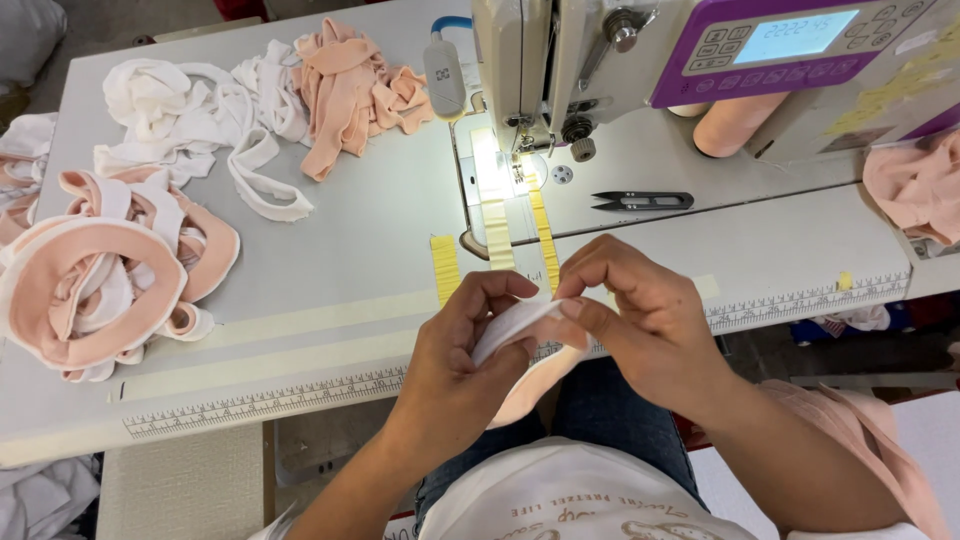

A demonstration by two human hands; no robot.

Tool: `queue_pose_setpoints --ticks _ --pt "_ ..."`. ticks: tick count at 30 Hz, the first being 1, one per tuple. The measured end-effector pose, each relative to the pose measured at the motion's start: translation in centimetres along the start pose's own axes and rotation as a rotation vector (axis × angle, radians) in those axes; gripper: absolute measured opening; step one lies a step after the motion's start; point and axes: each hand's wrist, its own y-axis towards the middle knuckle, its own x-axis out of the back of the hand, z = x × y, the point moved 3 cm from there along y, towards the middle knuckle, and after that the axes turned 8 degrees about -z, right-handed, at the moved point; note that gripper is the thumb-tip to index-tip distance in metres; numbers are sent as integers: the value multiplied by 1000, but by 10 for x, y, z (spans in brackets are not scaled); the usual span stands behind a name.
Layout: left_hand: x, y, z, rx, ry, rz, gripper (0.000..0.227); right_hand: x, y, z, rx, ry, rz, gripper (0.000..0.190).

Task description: Handling and trimming fabric garment components at a sewing workstation

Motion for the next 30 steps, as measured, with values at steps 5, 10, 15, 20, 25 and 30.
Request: queue_pose_setpoints --ticks 5,10,15,20,25,30 --pt "0 0 -4 -38 41 56 34 1 4 -4 -168 13 19 6" --pt "-4 0 -6 -11 41 46 21 -1 1 0 -174 -9 23 7" --pt "-2 0 -3 -214 185 -139 20 -9 -1 20 60 -120 36 5" --pt "1 -4 2 -362 204 -148 33 -8 -6 7 -32 67 36 8" --pt "2 -5 3 -456 166 -143 32 -13 -15 -3 -103 133 23 6" --pt "0 -7 4 -557 208 -152 27 -15 -14 17 289 -76 -111 10"
